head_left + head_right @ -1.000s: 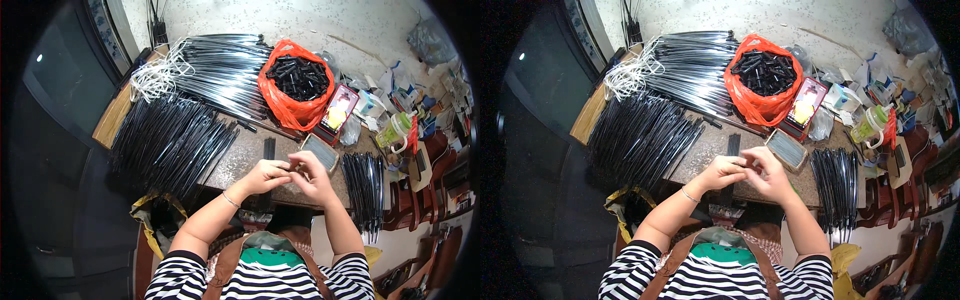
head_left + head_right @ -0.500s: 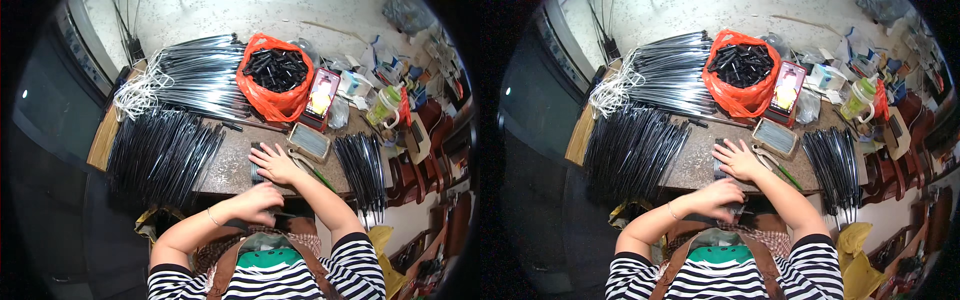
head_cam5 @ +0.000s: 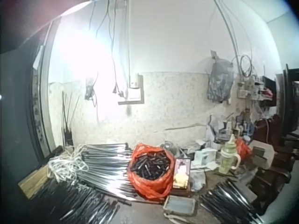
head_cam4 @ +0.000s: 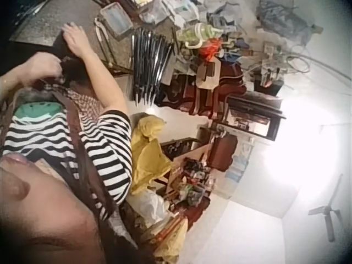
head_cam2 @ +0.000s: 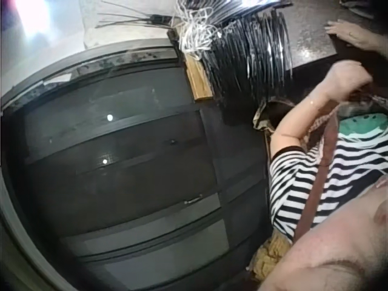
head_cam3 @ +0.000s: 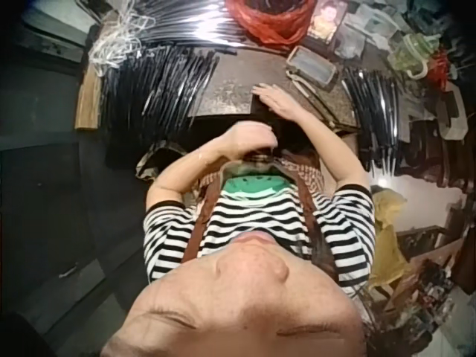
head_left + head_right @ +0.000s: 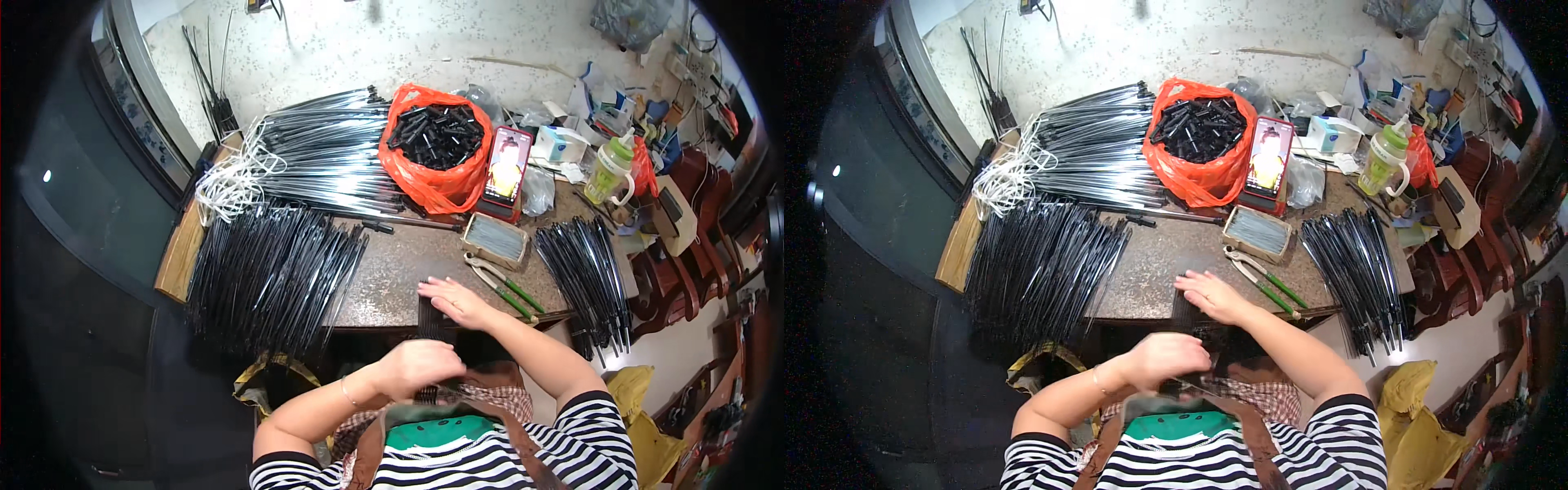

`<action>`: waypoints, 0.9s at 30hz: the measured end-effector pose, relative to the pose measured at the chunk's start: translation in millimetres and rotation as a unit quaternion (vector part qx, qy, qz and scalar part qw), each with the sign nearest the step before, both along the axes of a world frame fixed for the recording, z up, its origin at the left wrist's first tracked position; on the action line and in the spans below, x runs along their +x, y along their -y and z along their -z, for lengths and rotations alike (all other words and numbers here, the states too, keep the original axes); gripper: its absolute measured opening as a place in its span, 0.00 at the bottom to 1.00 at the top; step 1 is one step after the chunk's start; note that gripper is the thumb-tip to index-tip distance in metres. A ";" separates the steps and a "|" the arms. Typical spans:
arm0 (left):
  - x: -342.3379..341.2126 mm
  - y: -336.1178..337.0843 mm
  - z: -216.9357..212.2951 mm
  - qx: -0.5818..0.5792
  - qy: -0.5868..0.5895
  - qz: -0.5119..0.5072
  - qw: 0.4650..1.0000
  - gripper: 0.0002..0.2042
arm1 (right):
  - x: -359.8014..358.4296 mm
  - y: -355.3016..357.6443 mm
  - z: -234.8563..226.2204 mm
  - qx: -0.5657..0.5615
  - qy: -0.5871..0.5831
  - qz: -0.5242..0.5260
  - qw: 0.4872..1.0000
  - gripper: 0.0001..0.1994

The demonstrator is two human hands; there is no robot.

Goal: The person assembles umbrella frames by threading wire through bundles of ribs, attaching the ribs to hubs on metal tubes, and securing the wire around the hubs using pliers.

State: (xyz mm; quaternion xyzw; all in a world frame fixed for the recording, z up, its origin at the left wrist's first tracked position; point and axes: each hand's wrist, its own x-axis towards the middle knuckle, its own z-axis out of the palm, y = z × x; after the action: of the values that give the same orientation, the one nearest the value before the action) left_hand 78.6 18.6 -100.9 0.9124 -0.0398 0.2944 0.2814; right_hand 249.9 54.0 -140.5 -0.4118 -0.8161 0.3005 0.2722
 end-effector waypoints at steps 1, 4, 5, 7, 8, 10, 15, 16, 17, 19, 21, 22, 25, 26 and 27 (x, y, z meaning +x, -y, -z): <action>-5.2 -2.9 -12.7 -0.071 -0.035 -0.040 0.996 0.25 | 0.9 -0.1 -3.3 0.002 -0.001 0.000 1.000 0.17; -3.3 -13.4 -21.9 -0.117 -0.035 -0.201 0.972 0.33 | 16.4 -14.1 -28.9 -0.122 -0.101 0.123 0.980 0.15; -4.9 -15.5 -18.8 -0.111 -0.034 -0.203 0.972 0.33 | 25.5 -22.0 -42.8 -0.072 -0.089 0.196 0.974 0.13; -8.9 -11.6 -10.8 -0.025 -0.072 -0.190 0.979 0.29 | 54.8 -24.3 -70.6 0.143 0.139 0.296 0.934 0.08; -10.7 -3.7 -5.4 -0.062 -0.095 -0.194 0.975 0.29 | 68.0 -23.4 -72.7 0.091 0.241 0.321 0.911 0.07; -14.0 -0.8 -0.7 -0.048 -0.083 -0.192 0.977 0.25 | 84.5 -16.6 -73.2 0.108 0.274 0.271 0.916 0.05; -15.1 -7.5 -11.3 -0.103 -0.068 -0.178 0.976 0.19 | 98.7 -32.4 -52.4 0.202 0.232 0.257 0.916 0.04; -15.5 -9.0 -10.7 -0.109 -0.075 -0.183 0.974 0.19 | 99.5 -35.9 -49.9 0.219 0.246 0.251 0.910 0.03; -15.7 -11.2 -8.2 -0.116 -0.083 -0.187 0.972 0.19 | 100.3 -39.2 -47.5 0.234 0.260 0.244 0.904 0.03; -18.2 -27.0 13.9 -0.068 -0.093 -0.179 0.977 0.23 | 99.7 -46.6 -40.6 0.258 0.197 0.217 0.921 0.03; -16.6 -31.5 24.3 -0.068 -0.086 -0.179 0.978 0.23 | 83.0 -40.5 -28.3 0.208 0.129 0.181 0.953 0.07; -16.4 -35.3 30.1 -0.065 -0.080 -0.189 0.976 0.22 | 71.7 -34.3 -20.6 0.223 0.130 0.139 0.956 0.08; -12.6 -42.7 44.0 -0.069 -0.080 -0.213 0.971 0.16 | 44.2 -12.0 11.3 0.152 0.195 0.080 0.966 0.10; -10.3 -45.0 47.4 -0.084 -0.064 -0.218 0.970 0.16 | 41.5 -9.7 15.6 0.153 0.187 0.101 0.965 0.09; -8.9 -46.7 50.3 -0.098 -0.047 -0.223 0.969 0.15 | 39.5 -8.8 16.8 0.155 0.179 0.123 0.964 0.09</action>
State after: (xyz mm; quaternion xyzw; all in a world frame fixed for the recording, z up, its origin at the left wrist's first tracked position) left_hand 69.7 65.2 -151.1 0.8792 0.2068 0.3086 0.2984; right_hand 289.4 62.8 -157.3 -0.5086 -0.8313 0.0564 0.2171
